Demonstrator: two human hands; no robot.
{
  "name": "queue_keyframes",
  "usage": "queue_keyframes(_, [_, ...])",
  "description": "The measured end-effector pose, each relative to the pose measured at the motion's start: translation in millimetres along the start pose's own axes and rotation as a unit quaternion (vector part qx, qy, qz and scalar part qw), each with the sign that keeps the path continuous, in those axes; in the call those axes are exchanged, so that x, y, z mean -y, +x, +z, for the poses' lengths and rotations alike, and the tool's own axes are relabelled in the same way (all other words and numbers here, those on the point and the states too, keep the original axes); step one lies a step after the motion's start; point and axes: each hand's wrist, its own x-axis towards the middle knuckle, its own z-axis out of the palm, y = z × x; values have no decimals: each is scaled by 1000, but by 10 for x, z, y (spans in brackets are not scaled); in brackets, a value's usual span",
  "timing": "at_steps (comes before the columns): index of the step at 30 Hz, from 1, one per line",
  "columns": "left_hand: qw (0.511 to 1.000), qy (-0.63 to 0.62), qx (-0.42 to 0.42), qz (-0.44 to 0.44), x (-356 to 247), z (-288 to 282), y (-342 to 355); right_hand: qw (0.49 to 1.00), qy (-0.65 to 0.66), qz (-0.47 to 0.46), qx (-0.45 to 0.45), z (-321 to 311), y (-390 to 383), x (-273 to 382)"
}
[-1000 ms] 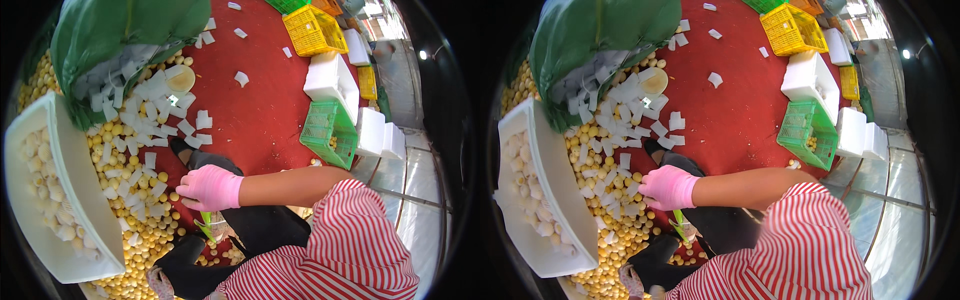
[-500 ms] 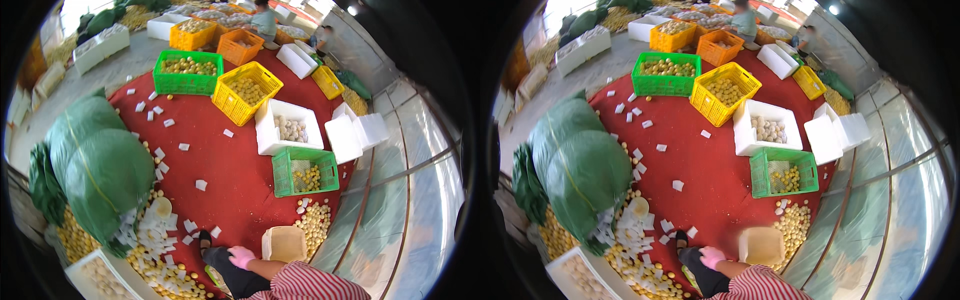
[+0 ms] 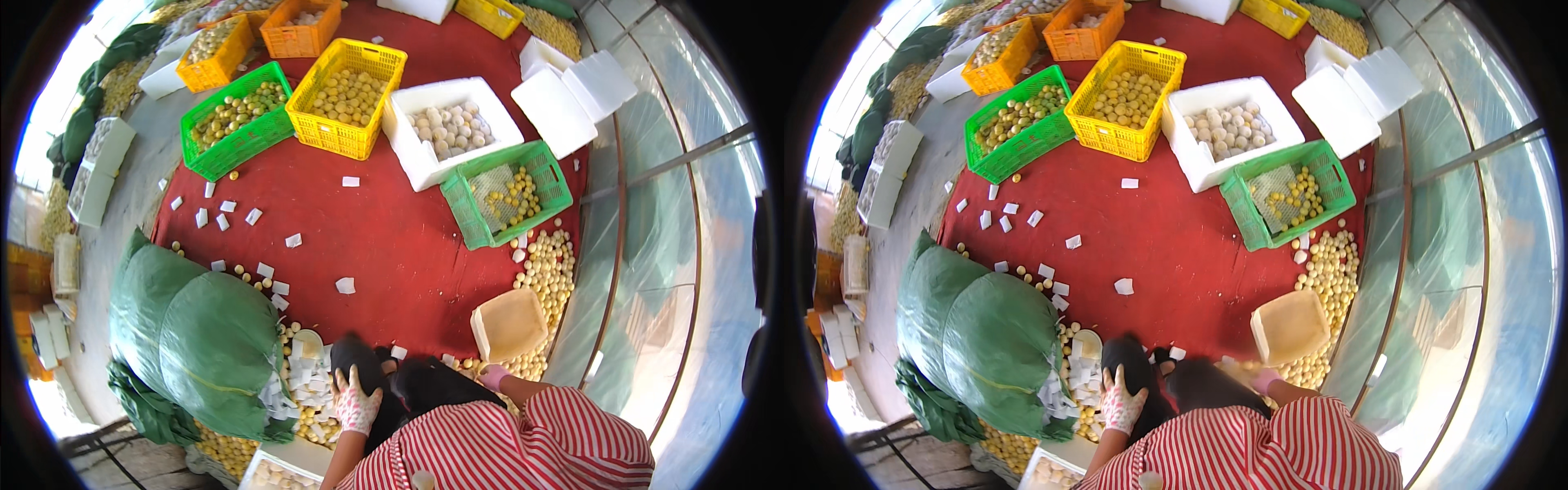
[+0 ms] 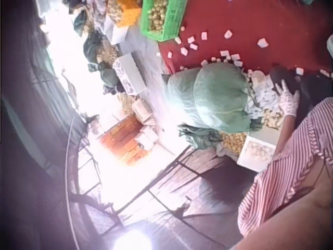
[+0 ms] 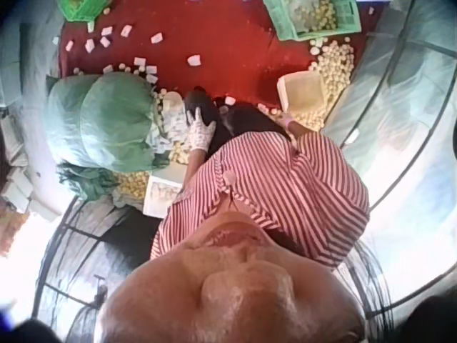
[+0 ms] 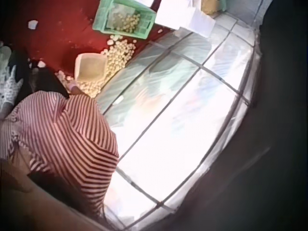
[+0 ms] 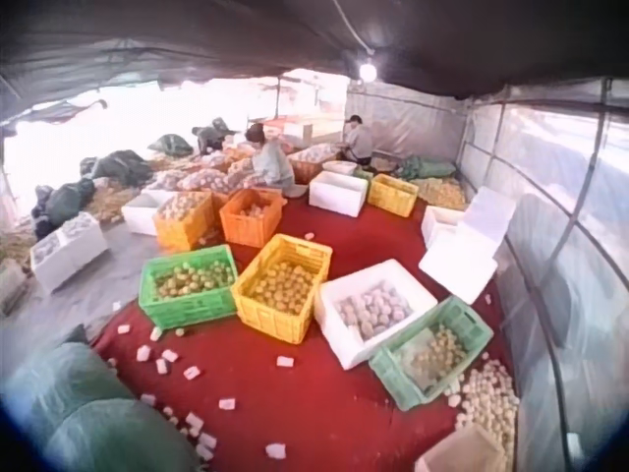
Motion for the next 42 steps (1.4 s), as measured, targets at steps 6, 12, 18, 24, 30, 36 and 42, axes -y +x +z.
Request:
queue_keyframes(6, [991, 46, 121, 21, -241, -332, 1196, 995, 49, -51, 73, 121, 644, 416])
queue_keyframes(12, [977, 127, 171, 20, -932, -1174, 2128, 961, 252, 74, -86, -698, 607, 1311])
queue_keyframes(18, [960, 156, 230, 35, -1154, -1395, 2805, 890, 357, 217, -183, -1496, 589, 1793])
queue_keyframes(24, [931, 223, 289, 5, -1833, -1505, 3175, 826, 471, 213, -224, -1624, 887, 1604])
queue_keyframes(30, [939, 220, 265, -8, -2687, -1604, 3764, 882, 399, 196, -158, -2063, 1747, 1304])
queue_keyframes(36, [966, 206, 157, -11, -4328, -1872, 4218, 823, 526, 183, -112, -3897, 2262, 1123])
queue_keyframes(42, [925, 312, 213, -37, -5134, -1886, 4716, 831, 529, 132, -115, -4135, 2897, 1116])
